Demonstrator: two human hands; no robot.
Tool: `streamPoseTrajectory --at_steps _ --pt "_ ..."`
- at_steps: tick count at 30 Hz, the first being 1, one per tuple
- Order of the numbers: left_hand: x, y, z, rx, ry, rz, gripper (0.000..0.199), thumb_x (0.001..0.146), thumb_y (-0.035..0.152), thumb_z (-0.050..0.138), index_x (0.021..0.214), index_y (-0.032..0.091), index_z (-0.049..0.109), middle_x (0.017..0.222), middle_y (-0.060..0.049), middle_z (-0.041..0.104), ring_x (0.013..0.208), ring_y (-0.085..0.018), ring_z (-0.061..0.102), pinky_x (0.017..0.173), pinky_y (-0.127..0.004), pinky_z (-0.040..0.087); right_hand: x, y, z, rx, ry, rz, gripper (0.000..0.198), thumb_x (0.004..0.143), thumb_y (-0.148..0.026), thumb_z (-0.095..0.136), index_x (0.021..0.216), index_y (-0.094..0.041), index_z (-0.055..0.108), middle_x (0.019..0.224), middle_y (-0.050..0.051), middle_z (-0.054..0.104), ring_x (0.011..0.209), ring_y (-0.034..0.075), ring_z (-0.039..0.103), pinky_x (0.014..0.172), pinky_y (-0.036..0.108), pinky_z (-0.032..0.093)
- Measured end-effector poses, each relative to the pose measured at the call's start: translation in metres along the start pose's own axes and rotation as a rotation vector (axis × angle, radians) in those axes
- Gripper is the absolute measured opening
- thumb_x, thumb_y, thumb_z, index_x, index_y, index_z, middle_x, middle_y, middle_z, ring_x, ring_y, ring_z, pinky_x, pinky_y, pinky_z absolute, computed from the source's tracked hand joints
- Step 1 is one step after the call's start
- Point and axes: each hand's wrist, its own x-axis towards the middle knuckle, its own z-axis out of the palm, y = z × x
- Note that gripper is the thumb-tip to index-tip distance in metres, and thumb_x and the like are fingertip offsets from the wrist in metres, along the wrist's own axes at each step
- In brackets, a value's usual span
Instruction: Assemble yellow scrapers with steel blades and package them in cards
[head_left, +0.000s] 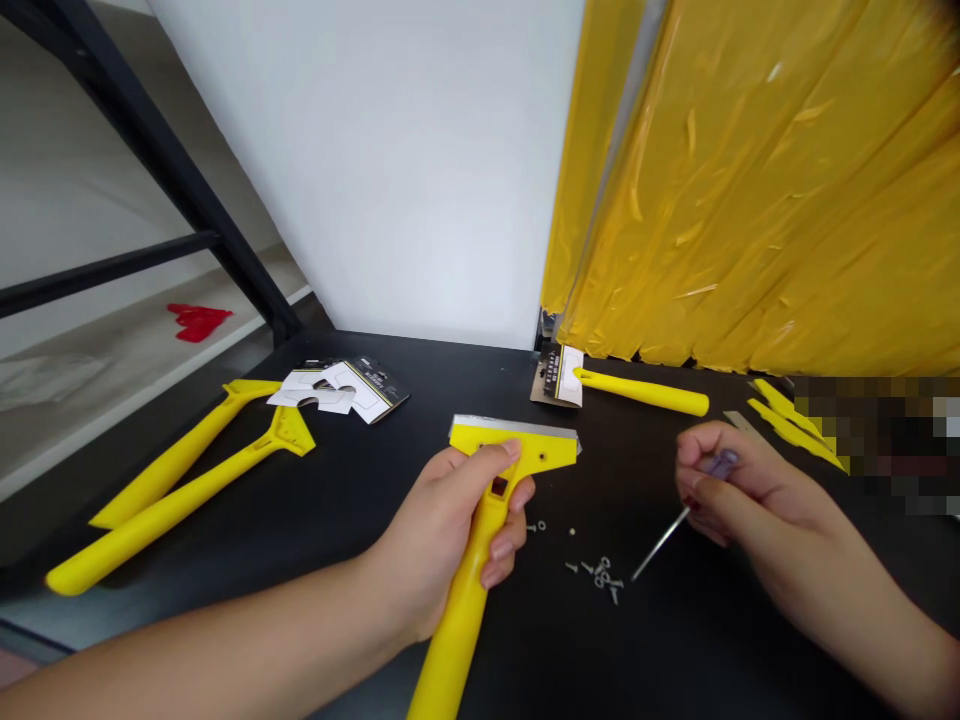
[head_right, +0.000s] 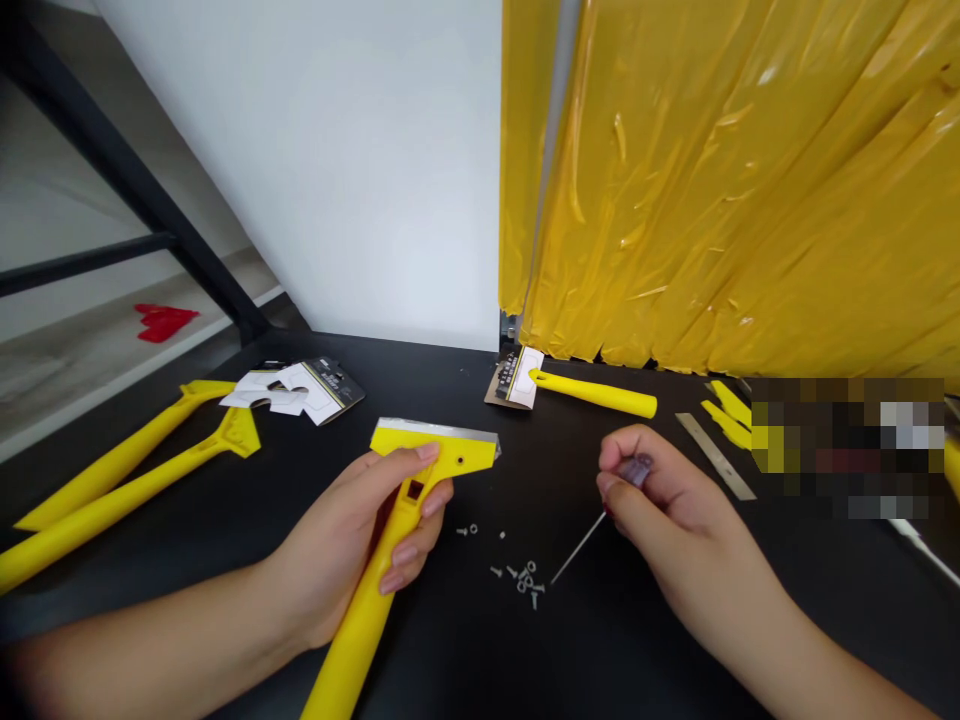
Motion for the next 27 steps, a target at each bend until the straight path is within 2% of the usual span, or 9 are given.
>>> streamPoseTrajectory --at_steps 5,15,27 --pt "0.001 0.001 0.0 -0.013 0.002 -0.011 0.046 0.104 0.046 0.064 0.068 0.018 0.062 0.048 0.003 0.045 0.038 -0.006 0.033 0.038 -0.016 0.031 0.0 0.005 0.0 -0.064 -0.037 -0.015 0.025 0.095 -0.046 0.079 0.092 -0.026 0.066 0.071 -0.004 0.053 0.059 0.012 0.043 0.051 0.024 0.036" --pt "0.001 -0.001 -0.001 -0.029 -0.007 -0.001 0.045 0.104 0.043 0.066 0.068 0.017 0.062 0.049 0.004 0.047 0.037 -0.006 0.035 0.037 -0.015 0.031 0.001 0.011 0.001 -0.087 -0.065 -0.001 0.026 0.097 -0.049 0.075 0.095 -0.026 0.064 0.073 -0.004 0.053 0.06 0.013 0.043 0.052 0.025 0.038" --pt "0.002 0.001 0.001 -0.03 0.004 -0.007 0.043 0.105 0.041 0.065 0.068 0.017 0.061 0.049 0.004 0.048 0.037 -0.006 0.036 0.037 -0.016 0.031 -0.007 -0.009 -0.007 -0.129 0.007 -0.01 0.034 0.097 -0.062 0.077 0.1 -0.03 0.066 0.079 -0.002 0.055 0.069 0.018 0.046 0.059 0.028 0.041"
